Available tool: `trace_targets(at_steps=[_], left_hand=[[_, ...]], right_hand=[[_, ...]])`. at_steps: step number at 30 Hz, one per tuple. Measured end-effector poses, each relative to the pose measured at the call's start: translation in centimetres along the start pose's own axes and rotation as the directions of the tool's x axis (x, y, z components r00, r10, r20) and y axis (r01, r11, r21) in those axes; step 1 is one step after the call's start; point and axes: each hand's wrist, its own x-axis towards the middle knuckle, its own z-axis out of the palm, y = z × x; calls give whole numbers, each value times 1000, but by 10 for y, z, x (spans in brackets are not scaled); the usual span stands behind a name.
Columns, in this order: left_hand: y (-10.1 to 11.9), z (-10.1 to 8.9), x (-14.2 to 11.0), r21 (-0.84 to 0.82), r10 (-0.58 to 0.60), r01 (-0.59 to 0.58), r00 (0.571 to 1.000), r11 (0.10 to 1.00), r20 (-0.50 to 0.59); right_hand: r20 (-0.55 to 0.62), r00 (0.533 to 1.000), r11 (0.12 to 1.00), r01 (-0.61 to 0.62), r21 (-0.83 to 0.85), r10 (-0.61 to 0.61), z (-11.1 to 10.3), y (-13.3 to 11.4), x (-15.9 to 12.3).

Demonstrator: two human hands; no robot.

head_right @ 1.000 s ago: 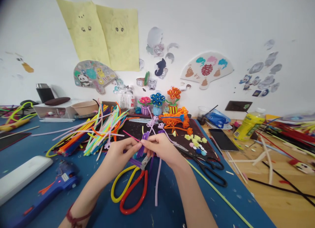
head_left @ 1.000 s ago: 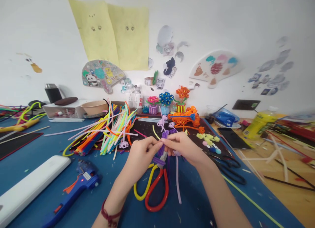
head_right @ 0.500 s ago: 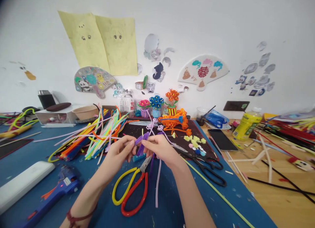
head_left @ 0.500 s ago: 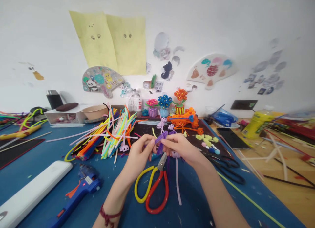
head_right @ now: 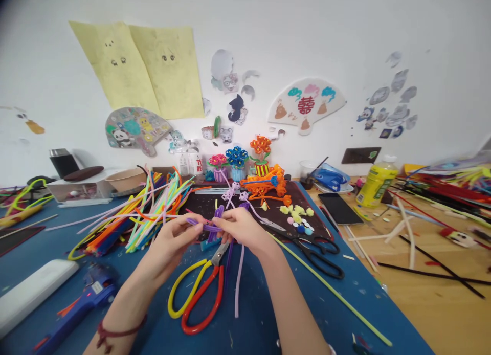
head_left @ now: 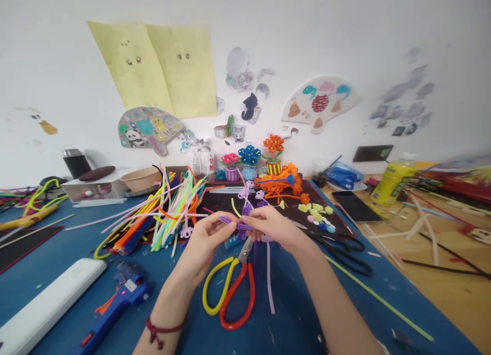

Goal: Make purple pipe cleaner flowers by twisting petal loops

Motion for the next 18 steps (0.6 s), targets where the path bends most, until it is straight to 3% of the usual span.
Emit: trace_targets(at_steps=[4, 10, 18], left_hand=[[-3, -1, 3, -23, 14, -13, 999, 1000, 46], [-9, 1, 7, 265, 24, -21, 1000, 964, -9], [-18, 2, 14, 351, 52, -33, 998, 936, -45]], right_hand=[[26, 1000, 1000, 5, -20, -5, -2, 0, -1], [103, 991, 995, 86, -46, -80, -5, 6, 0], [156, 983, 994, 93, 60, -101, -5, 14, 7]])
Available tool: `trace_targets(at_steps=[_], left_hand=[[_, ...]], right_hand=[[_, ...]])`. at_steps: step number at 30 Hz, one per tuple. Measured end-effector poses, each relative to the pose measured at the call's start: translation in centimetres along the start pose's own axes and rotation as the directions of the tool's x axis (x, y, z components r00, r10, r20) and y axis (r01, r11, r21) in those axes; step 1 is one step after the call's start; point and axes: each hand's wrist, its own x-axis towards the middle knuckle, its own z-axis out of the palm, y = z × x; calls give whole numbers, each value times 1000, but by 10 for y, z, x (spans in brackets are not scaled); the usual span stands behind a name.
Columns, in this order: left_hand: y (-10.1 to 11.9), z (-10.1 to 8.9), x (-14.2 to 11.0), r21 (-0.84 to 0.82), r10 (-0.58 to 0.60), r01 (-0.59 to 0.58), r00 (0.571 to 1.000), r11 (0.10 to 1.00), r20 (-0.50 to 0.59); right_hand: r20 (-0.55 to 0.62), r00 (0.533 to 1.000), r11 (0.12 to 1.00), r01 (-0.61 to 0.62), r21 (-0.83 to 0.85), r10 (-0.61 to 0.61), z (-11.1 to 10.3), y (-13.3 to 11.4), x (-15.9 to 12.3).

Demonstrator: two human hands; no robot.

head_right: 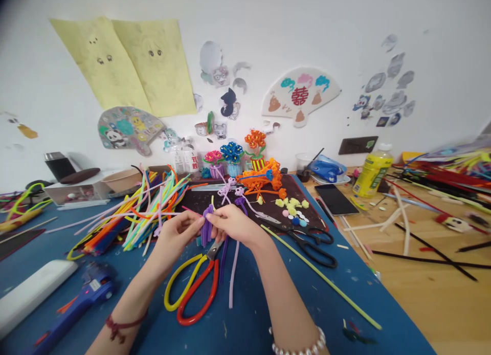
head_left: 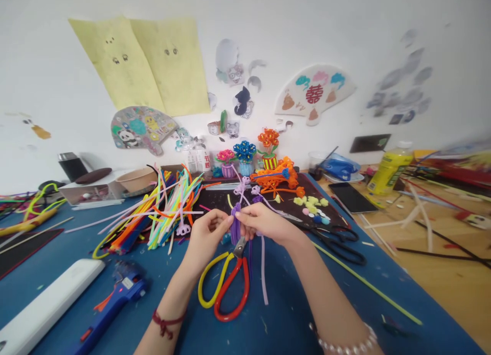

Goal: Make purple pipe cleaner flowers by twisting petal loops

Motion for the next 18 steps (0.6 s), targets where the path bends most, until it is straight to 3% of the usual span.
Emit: trace_targets(at_steps=[7, 12, 14, 18], left_hand=[[-2, 3, 3, 106, 91, -85, 995, 991, -49], [-4, 4, 5, 183, 130, -118, 990, 976, -53], [-7, 4, 5, 320, 161, -144, 987, 936, -27], [-7, 10, -1, 588, 198, -243, 970, 772, 141]], right_hand=[[28, 1000, 1000, 7, 27, -7, 1, 3, 0], [-85, 996, 999, -36, 38, 39, -4, 0, -2], [-165, 985, 996, -36, 83, 50, -8, -1, -3], [-308, 948, 987, -31, 156, 78, -18, 0, -3]])
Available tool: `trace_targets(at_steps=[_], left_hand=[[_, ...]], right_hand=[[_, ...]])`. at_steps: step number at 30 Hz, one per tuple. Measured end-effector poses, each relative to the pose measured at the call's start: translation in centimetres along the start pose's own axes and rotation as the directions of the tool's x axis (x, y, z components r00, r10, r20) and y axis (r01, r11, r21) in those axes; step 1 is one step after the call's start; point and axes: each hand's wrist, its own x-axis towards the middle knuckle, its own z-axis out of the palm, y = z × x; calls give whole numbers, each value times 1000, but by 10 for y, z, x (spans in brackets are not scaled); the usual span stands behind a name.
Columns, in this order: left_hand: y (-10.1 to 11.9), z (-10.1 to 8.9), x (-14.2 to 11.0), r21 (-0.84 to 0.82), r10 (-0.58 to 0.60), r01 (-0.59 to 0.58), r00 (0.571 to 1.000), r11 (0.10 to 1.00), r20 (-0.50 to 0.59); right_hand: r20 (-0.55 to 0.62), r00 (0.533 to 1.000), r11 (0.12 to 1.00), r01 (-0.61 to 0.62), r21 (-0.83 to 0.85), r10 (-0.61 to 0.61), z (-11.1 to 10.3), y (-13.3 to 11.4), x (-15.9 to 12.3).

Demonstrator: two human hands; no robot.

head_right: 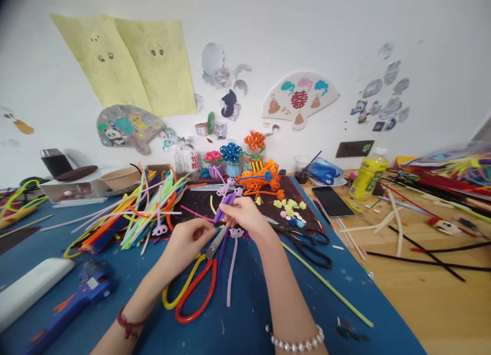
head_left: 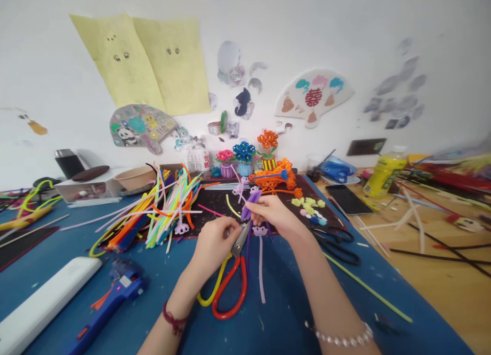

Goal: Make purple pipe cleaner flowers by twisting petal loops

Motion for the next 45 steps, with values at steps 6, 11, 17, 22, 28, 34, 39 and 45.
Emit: trace_targets(at_steps=[6, 11, 17, 22, 28, 34, 39, 45], left_hand=[[23, 9, -10, 324, 179, -278, 936, 904, 304], [37, 23, -11, 606, 89, -242, 958, 758, 271], [46, 31, -8, 677, -101, -90, 966, 730, 237], [43, 27, -4, 546, -227, 104, 960, 832, 163], [23, 0, 0, 151, -227, 218, 973, 964, 48], [14, -26, -7, -104, -42, 28, 990, 994, -137], [11, -24, -11, 14, 38, -37, 994, 999, -105], [3, -23, -10, 85, 25, -18, 996, 996, -87]], right_hand=[[-55, 998, 1000, 5, 17, -4, -4, 1, 3], [-76, 997, 999, 30, 31, -27, -8, -1, 3], [-92, 995, 999, 47, 22, -45, -14, -1, 4], [-86, 995, 998, 59, 1, -58, -15, -4, 2], [-37, 994, 992, 101, -71, -104, -19, -4, 1], [23, 987, 957, 162, -239, -162, -15, 2, 1], [49, 977, 896, 212, -391, -209, -8, 2, -2], [-7, 965, 871, 233, -433, -262, -3, 5, 0]])
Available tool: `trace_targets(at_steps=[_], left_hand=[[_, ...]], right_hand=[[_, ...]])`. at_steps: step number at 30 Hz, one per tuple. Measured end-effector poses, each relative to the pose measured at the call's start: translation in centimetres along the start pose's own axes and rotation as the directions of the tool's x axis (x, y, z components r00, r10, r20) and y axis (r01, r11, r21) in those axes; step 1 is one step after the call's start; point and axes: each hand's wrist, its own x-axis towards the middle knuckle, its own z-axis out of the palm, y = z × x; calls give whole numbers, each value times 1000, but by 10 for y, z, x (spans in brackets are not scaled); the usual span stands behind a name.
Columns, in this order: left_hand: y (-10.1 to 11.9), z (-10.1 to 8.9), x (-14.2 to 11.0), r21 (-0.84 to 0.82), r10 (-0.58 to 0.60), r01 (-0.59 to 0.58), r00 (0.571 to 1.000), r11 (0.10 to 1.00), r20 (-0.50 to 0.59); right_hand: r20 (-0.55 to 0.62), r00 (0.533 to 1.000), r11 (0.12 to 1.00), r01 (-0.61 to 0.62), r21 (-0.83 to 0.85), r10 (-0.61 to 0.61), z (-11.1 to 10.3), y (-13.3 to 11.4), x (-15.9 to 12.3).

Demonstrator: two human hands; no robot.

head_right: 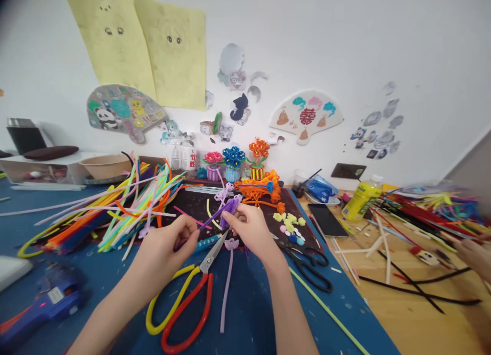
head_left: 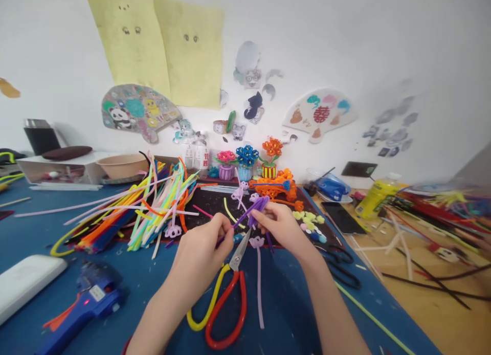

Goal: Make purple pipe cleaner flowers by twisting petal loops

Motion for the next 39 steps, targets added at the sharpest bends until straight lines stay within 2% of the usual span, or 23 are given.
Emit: trace_targets(at_steps=[13, 17, 22, 27, 29, 33, 39], left_hand=[[1, -7, 0, 140, -52, 54, 998, 989, -20], [0, -7, -1, 140, -35, 39, 999, 989, -29], [0, -7, -1, 152, -45, 48, 999, 987, -26], [-3, -6, -1, 92, -45, 46, 999, 995, -14], [-4, -5, 0, 60, -49, 49, 999, 997, 2], [-4, -4, 2, 43, -80, 79, 997, 996, 16], [-1, -3, 0, 172, -90, 95, 995, 981, -35]], right_hand=[[-113, 993, 999, 30, 23, -27, 11, -4, -1], [-150, 984, 990, 79, -116, -96, 12, -2, -1], [-130, 977, 957, 129, -262, -167, 13, -4, -2], [-132, 951, 861, 189, -472, -281, 12, -4, -2], [-90, 947, 818, 215, -534, -308, 12, -4, -2], [9, 942, 755, 276, -594, -337, 15, -6, -3], [5, 933, 723, 283, -631, -361, 16, -4, -3]])
